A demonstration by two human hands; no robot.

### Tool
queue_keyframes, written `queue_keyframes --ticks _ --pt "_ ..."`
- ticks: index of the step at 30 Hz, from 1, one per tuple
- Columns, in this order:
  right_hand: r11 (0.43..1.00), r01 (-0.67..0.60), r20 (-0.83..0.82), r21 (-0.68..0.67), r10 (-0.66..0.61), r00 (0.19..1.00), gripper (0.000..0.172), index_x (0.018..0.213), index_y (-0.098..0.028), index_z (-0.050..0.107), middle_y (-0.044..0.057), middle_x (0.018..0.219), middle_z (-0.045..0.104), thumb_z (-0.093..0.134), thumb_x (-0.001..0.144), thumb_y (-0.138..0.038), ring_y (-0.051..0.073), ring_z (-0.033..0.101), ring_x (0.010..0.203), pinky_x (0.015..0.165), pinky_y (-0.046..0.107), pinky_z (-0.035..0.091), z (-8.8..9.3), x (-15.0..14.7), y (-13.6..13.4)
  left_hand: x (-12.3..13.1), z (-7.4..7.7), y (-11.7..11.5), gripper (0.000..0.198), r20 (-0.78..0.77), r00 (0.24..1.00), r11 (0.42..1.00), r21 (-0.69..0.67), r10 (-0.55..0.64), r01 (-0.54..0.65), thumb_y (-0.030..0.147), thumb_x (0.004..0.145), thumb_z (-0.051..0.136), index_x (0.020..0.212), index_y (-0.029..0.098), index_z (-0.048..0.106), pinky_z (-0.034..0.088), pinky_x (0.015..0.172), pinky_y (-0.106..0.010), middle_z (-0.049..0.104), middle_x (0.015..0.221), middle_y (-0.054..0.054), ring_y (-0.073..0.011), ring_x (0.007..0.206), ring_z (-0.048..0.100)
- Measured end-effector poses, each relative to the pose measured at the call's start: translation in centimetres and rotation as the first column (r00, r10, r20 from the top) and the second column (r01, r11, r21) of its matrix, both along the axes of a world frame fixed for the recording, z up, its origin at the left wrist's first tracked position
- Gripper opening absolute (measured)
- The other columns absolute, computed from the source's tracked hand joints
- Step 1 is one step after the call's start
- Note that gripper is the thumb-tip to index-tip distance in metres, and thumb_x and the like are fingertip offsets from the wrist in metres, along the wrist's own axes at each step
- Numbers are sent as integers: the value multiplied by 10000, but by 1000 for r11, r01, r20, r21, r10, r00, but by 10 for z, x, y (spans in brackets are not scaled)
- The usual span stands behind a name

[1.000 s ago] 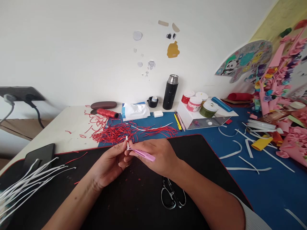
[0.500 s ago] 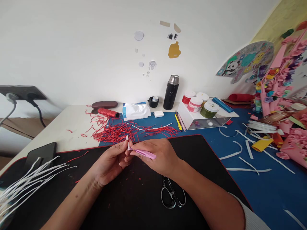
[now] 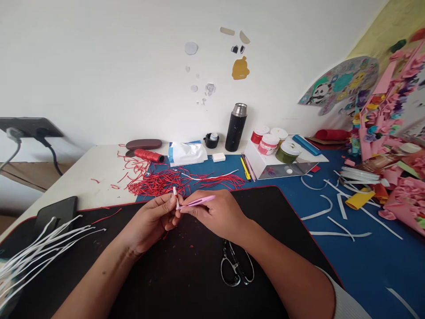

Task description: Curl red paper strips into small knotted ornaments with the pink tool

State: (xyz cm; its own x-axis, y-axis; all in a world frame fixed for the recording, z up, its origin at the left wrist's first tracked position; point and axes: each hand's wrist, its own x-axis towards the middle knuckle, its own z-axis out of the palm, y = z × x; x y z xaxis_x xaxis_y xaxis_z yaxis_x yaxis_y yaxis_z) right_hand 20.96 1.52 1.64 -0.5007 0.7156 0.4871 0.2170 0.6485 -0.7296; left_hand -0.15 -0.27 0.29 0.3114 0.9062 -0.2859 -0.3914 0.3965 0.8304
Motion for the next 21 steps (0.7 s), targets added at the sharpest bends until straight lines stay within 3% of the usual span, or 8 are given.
queue_keyframes --ticks 3,5,10,16,21 --pt "988 -13 9 -153 14 1000 248 924 -243 838 12 989 846 704 1058 -403 157 774 847 773 265 534 5 1 1 -1 2 0 390 -46 998 999 28 -32 34 470 748 993 762 143 783 415 432 -156 682 639 -21 -90 509 541" --pt "956 -3 33 -294 13 999 293 895 -218 833 8 860 805 731 1032 -455 138 714 709 665 253 493 7 1 1 -1 3 -1 391 -66 996 998 39 -52 54 477 760 985 762 146 777 432 431 -158 687 621 -20 -84 484 531" --pt "779 -43 26 -626 76 997 396 908 -173 813 -54 543 585 746 995 -554 88 515 444 467 226 346 7 3 4 -3 4 -3 386 -101 991 996 6 -86 87 463 750 995 776 160 757 469 424 -172 725 610 -29 -100 451 579" --pt "584 -141 -85 -800 122 989 406 891 -160 774 -53 596 623 848 891 -559 68 509 421 418 207 330 4 4 10 -6 8 -4 394 -155 978 990 -42 -137 132 470 735 1005 853 168 781 536 481 -190 775 673 -51 -135 522 677" --pt "540 -158 -90 -827 151 984 405 846 -157 747 -73 505 575 857 890 -544 67 484 393 406 206 312 3 5 11 -11 13 -5 357 -244 949 980 -30 -200 199 450 758 994 866 170 801 588 550 -210 799 753 -63 -149 575 724"
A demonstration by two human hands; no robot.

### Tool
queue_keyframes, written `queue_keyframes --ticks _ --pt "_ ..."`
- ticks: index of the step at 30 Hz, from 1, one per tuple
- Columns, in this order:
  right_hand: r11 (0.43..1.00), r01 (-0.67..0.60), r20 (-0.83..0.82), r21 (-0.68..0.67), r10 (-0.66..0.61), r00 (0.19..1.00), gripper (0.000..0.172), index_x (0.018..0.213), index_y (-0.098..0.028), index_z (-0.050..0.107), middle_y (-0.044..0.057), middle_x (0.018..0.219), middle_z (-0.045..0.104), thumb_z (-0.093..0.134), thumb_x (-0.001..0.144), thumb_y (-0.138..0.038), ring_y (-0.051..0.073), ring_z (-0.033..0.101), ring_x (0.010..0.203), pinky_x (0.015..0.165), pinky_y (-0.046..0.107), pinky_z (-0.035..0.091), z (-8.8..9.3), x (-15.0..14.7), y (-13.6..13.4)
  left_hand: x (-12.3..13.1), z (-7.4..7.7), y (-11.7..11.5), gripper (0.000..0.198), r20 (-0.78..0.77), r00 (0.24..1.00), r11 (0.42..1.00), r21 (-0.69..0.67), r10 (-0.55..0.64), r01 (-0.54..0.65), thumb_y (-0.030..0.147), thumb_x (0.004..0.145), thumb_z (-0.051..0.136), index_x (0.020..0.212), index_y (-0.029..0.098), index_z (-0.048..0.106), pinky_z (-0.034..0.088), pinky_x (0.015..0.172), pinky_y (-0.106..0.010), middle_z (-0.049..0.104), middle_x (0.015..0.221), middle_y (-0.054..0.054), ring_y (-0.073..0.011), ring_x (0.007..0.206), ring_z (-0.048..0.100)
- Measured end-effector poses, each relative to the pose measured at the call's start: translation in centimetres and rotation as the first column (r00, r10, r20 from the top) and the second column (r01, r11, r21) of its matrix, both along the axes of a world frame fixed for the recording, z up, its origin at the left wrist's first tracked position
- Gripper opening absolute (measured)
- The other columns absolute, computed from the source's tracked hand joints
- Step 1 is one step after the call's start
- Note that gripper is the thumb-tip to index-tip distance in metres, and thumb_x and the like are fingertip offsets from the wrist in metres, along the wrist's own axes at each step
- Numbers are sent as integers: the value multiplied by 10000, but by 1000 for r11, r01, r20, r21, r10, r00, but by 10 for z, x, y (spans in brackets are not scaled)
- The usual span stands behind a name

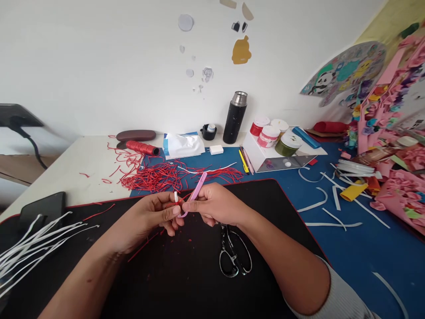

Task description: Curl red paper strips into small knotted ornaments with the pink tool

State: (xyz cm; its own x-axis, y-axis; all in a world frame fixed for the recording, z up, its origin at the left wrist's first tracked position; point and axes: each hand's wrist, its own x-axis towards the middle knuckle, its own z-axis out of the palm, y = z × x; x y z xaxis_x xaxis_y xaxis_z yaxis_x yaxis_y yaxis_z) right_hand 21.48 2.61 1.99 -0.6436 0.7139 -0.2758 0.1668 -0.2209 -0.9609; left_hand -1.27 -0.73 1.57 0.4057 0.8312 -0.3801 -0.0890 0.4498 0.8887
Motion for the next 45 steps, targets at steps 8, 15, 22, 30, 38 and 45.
queue_keyframes --ticks 8,15,22,30,38,45 --pt "999 -33 18 -41 34 999 449 805 -157 714 -77 449 530 830 913 -578 71 464 392 416 211 297 -2 1 1 -1 2 0 289 -56 998 998 56 -24 27 383 761 989 860 194 794 594 583 -234 810 770 -60 -167 624 730" --pt "998 16 112 68 -23 993 427 867 -176 730 -73 484 557 768 961 -591 88 510 432 462 216 354 -4 -2 -1 -1 2 1 272 -69 997 993 118 33 -24 366 753 991 835 180 811 578 573 -229 790 742 -58 -169 634 713" --pt "834 233 96 501 -321 942 290 1052 -196 760 -60 621 622 726 1017 -481 120 597 523 571 259 444 -10 -2 -1 -5 -3 7 326 79 959 962 -3 272 -272 274 633 1065 809 143 824 582 546 -181 808 720 -78 -159 618 740" --pt "495 -40 178 868 -235 956 284 1343 -252 741 57 1145 842 693 1067 -298 197 780 965 854 324 554 -20 -3 -3 -2 -6 7 346 184 948 964 -103 260 -244 255 607 1089 811 140 834 576 506 -135 806 682 -70 -113 553 701" --pt "420 -234 344 877 -211 915 250 1121 -221 796 50 999 836 576 1135 -339 189 759 881 753 303 494 -19 -5 -4 -6 -9 7 304 223 946 970 -119 235 -213 213 661 1061 837 126 829 590 512 -136 803 702 -80 -126 577 713" --pt "647 -104 235 756 -120 965 175 979 -228 814 -12 852 794 669 1070 -267 137 676 739 681 264 420 -6 -6 -8 -10 -3 5 359 143 968 979 -28 204 -202 349 699 1045 911 121 864 610 543 -164 799 728 -85 -140 608 720"
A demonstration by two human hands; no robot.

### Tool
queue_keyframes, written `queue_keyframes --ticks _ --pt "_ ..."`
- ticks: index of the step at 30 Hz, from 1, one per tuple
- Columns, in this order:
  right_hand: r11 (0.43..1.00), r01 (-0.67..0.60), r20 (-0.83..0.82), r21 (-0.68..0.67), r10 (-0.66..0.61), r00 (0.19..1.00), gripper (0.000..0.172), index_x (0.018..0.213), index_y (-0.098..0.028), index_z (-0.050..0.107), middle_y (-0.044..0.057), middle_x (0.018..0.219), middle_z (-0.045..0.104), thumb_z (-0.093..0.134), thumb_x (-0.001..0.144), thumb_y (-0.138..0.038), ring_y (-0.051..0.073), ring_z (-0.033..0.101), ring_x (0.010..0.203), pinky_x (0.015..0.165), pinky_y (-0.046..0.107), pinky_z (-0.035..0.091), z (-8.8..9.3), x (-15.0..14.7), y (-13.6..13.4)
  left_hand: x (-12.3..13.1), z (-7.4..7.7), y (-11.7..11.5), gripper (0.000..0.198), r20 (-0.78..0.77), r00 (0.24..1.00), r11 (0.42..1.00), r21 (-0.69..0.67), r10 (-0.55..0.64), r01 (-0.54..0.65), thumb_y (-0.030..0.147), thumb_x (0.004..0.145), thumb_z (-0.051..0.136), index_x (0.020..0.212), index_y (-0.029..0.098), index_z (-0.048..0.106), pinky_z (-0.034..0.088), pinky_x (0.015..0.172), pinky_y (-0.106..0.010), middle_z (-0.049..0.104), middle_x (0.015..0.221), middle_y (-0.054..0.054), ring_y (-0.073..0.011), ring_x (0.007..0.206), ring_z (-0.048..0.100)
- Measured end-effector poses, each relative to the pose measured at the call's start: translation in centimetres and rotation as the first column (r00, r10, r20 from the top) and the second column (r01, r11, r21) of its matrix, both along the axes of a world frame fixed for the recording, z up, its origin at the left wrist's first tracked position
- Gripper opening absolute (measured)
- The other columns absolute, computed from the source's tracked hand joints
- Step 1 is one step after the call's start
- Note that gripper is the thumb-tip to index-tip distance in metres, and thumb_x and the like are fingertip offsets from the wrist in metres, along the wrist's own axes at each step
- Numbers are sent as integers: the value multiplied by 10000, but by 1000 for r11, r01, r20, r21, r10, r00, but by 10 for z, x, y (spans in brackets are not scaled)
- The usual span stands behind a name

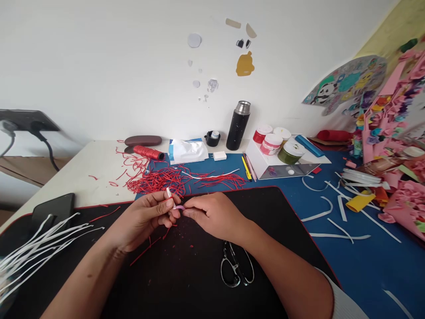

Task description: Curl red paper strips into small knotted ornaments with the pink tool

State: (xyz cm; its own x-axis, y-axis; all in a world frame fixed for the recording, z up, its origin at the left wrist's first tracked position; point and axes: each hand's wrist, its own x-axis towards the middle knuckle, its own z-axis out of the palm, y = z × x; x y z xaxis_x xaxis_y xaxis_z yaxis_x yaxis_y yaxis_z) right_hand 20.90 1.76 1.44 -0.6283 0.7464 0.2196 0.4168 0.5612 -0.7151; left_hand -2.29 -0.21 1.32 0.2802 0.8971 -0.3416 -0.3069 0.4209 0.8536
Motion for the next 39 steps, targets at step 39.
queue_keyframes --ticks 39 --pt "508 -150 -207 -848 -57 977 321 807 -160 763 -98 446 499 792 966 -437 50 436 367 414 189 304 2 -2 1 -4 10 -2 385 -309 930 976 23 -197 215 491 719 1002 1005 248 914 630 630 -201 859 800 -73 -181 710 781"
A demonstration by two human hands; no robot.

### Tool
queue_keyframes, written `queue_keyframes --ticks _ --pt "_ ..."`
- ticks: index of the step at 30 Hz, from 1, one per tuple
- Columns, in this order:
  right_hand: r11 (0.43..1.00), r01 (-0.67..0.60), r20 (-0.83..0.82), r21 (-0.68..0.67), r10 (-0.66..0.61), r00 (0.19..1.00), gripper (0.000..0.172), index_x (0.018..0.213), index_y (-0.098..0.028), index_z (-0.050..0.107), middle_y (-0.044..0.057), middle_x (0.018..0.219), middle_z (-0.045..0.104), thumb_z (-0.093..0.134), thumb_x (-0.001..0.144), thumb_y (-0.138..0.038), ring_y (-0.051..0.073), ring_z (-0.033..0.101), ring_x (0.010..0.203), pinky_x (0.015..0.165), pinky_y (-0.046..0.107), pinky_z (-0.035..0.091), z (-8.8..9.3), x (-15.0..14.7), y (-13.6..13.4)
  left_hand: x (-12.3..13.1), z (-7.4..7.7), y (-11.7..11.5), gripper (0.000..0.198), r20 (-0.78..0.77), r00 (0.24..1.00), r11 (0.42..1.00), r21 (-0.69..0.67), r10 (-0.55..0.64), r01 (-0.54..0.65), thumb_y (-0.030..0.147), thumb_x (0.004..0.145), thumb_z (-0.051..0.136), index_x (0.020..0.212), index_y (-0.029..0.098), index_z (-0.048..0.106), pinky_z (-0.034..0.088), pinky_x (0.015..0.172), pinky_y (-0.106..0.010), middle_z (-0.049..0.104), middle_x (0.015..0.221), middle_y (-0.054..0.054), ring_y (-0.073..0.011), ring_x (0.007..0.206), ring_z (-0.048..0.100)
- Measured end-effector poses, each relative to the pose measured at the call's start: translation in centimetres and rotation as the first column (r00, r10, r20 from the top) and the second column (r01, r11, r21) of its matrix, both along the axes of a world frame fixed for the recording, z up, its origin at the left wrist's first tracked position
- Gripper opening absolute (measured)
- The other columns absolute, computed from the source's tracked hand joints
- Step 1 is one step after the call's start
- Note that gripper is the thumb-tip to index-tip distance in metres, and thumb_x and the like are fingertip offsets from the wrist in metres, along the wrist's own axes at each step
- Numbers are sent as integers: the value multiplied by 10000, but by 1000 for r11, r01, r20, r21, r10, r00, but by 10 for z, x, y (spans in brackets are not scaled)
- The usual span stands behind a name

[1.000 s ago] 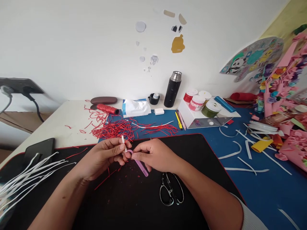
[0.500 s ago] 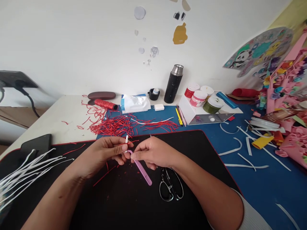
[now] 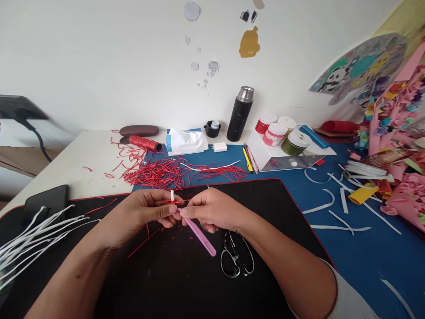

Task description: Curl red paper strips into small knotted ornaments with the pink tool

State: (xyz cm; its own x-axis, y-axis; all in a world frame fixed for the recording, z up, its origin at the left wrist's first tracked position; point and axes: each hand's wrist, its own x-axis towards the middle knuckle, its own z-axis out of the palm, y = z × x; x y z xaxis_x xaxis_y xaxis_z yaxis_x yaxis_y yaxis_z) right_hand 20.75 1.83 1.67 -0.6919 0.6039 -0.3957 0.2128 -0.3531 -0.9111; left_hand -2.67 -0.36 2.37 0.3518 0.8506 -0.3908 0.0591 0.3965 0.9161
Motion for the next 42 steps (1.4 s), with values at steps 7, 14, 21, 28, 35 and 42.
queue_keyframes --ticks 7,14,21,28,35,42 --pt "999 9 -39 38 -7 999 386 780 -167 720 -93 467 499 755 991 -488 66 476 388 443 204 370 -4 -1 1 0 -2 0 369 22 998 999 -7 50 -50 480 712 1012 952 216 913 634 625 -192 852 768 -80 -176 693 781" --pt "892 127 -25 433 -129 991 175 946 -189 739 -34 674 689 633 1050 -282 109 632 555 585 233 480 -5 -2 0 0 -12 4 417 195 939 956 -140 283 -259 310 596 1088 926 138 900 640 586 -153 844 764 -85 -144 634 758" --pt "526 55 43 849 -173 984 283 1283 -240 752 20 963 818 702 1006 -208 157 711 774 723 275 491 -9 1 -1 5 -21 10 191 256 900 927 -227 353 -299 81 664 1004 802 102 874 652 580 -151 842 739 -103 -141 592 760" --pt "381 -125 189 916 -137 972 249 1261 -237 757 70 1176 837 560 1114 -279 230 776 1033 854 332 527 -8 4 1 10 -20 9 203 269 920 945 -237 286 -225 134 679 1027 805 131 869 647 597 -136 843 757 -69 -118 594 759" --pt "402 -156 230 902 -143 963 251 1190 -251 783 37 1212 836 539 1135 -272 219 776 1069 899 330 528 -5 4 1 8 -17 8 366 225 949 967 -179 221 -182 371 639 1075 827 127 879 649 625 -145 839 772 -74 -118 614 755" --pt "588 15 89 809 -147 985 168 1068 -209 815 34 1032 829 657 1087 -263 177 754 891 818 282 514 -1 4 2 7 -15 4 386 170 962 972 -131 214 -193 420 626 1073 841 179 863 653 644 -180 860 799 -89 -161 686 790"
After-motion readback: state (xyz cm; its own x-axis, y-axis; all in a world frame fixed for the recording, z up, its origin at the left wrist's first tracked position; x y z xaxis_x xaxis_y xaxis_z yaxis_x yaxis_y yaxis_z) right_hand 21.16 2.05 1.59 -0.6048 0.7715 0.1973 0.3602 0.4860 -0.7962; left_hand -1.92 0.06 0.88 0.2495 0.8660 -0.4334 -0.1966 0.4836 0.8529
